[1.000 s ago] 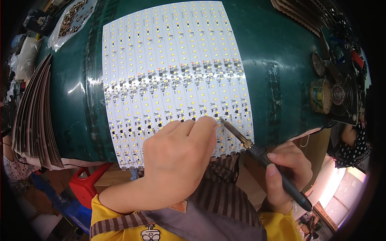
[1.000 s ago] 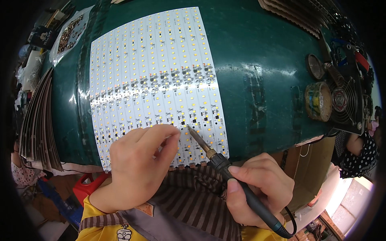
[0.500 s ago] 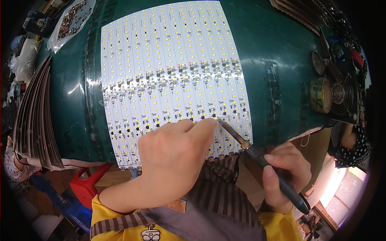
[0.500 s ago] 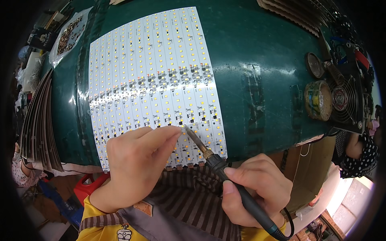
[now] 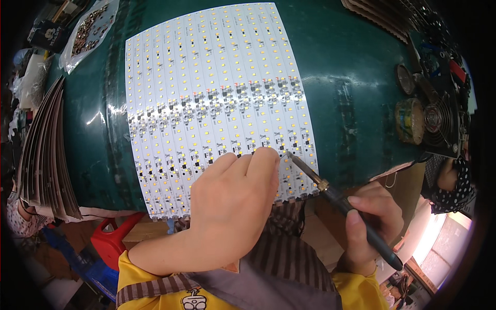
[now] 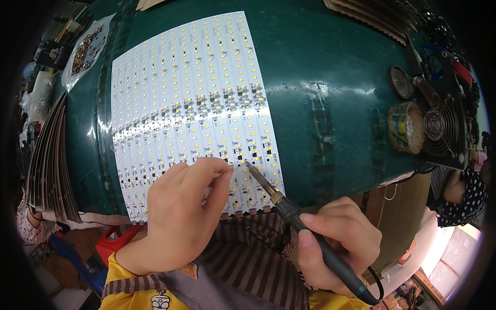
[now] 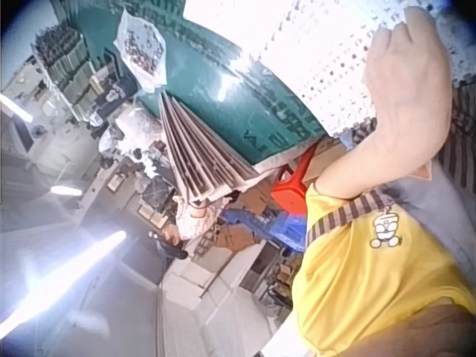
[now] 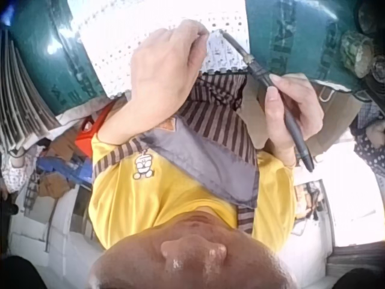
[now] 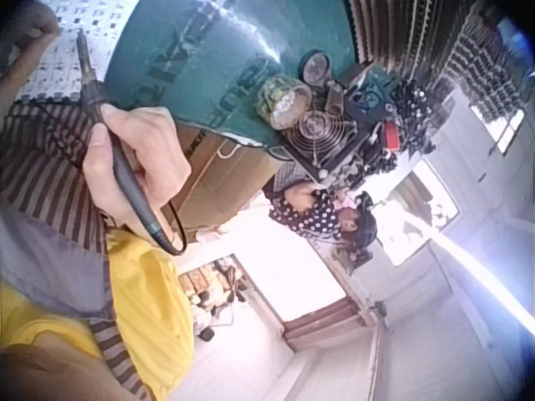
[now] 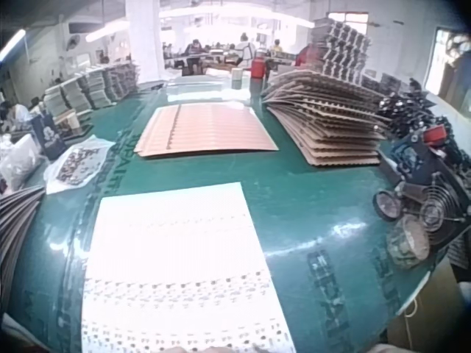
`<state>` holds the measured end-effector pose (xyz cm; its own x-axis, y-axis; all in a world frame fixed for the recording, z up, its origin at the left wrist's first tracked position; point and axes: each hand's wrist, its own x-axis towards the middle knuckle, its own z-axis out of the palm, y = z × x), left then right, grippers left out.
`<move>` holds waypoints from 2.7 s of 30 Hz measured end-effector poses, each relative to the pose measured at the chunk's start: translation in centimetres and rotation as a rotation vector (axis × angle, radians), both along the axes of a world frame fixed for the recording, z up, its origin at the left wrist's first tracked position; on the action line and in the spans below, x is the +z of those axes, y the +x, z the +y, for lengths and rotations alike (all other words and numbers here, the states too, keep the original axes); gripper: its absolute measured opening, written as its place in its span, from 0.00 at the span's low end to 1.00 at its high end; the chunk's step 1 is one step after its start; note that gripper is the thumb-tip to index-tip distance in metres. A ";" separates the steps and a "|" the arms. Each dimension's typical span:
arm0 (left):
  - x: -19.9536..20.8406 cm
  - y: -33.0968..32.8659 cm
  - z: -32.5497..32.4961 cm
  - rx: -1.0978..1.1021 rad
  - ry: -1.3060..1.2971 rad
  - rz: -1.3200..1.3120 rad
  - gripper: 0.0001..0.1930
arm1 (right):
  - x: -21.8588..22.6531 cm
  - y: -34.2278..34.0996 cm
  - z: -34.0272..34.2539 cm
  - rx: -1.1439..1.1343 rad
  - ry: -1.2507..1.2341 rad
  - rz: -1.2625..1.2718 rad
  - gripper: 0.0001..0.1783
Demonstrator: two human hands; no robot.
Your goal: The person inserts metal connectors into the holes of circuit board panels by hand, solders components onto the LED strips using a soldering iron, and attaches connectors to another panel.
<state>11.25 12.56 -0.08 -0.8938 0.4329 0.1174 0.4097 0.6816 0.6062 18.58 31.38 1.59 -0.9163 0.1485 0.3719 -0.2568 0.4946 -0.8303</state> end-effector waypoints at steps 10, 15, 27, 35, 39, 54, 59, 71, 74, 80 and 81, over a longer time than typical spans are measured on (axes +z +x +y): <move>0.0 -0.3 0.3 0.011 -0.042 0.031 0.06 | 0.0 0.0 0.5 -0.010 -0.008 0.009 0.12; 0.1 -0.4 0.4 0.011 -0.031 0.030 0.05 | 0.1 -0.2 0.4 0.033 0.007 -0.060 0.11; 0.4 -0.9 0.5 -0.063 -0.115 0.040 0.04 | 0.3 0.2 0.5 -0.030 0.007 -0.039 0.10; 0.0 -0.4 1.5 -0.055 -0.011 -0.061 0.06 | 0.4 0.5 1.3 -0.072 0.018 -0.066 0.10; 0.0 -0.5 1.7 -0.047 -0.019 -0.051 0.05 | 0.3 0.3 1.5 -0.044 0.024 -0.078 0.10; -0.3 -0.7 2.4 -0.054 -0.015 0.012 0.06 | 0.3 0.5 1.9 -0.064 0.037 -0.031 0.09; -0.5 -0.4 2.9 -0.045 0.064 0.030 0.06 | 0.1 0.6 2.2 -0.100 0.031 -0.035 0.09; -0.5 -0.9 3.0 -0.097 -0.044 0.033 0.04 | 0.1 0.4 2.4 -0.069 0.059 -0.022 0.10; -0.3 -0.9 3.0 -0.106 -0.084 -0.001 0.04 | 0.4 0.5 2.3 -0.085 0.058 -0.046 0.09; 0.1 -0.4 2.3 -0.104 -0.102 0.043 0.10 | 0.4 1.4 2.6 -0.179 0.008 -0.061 0.10; 0.7 -0.3 1.9 -0.106 -0.101 0.046 0.10 | 0.4 1.5 2.8 -0.181 0.009 -0.058 0.10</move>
